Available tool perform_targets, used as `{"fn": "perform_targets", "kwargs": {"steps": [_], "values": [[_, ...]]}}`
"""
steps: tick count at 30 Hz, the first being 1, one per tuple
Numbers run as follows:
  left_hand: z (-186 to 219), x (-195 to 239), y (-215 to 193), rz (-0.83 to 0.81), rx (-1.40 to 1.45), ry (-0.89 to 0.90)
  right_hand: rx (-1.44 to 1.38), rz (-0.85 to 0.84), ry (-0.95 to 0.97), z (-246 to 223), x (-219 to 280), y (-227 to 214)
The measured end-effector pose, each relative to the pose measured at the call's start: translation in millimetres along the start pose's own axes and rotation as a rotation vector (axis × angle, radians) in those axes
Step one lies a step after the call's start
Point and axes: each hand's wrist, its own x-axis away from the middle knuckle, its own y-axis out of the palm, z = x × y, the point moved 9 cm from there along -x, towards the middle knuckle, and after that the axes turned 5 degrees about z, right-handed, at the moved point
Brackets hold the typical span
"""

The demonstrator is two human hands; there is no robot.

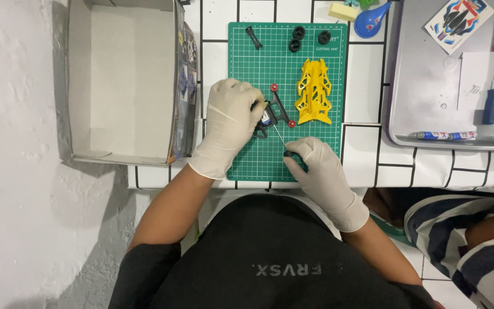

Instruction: Assembling a plastic toy car model and placing it into its packaging box.

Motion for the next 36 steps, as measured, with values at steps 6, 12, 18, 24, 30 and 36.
{"fn": "perform_targets", "kwargs": {"steps": [6,12,18,24,30,36], "values": [[-3,2,2,0.000,-0.055,-0.006,0.003,0.031,-0.055,4,0,5],[-4,0,-2,-0.002,-0.083,-0.029,0.020,0.062,-0.076,5,-4,4],[1,-2,-5,-0.004,-0.068,-0.035,0.453,0.168,-0.394,-18,-7,-3],[-1,-4,-6,-0.036,-0.046,-0.040,0.592,0.278,-0.576,-30,-14,-6],[-1,-5,-4,-0.051,-0.040,-0.018,0.584,0.350,-0.631,-35,-20,-3],[2,-6,-6,-0.068,-0.042,-0.002,0.624,0.384,-0.626,-39,-23,-5]]}}
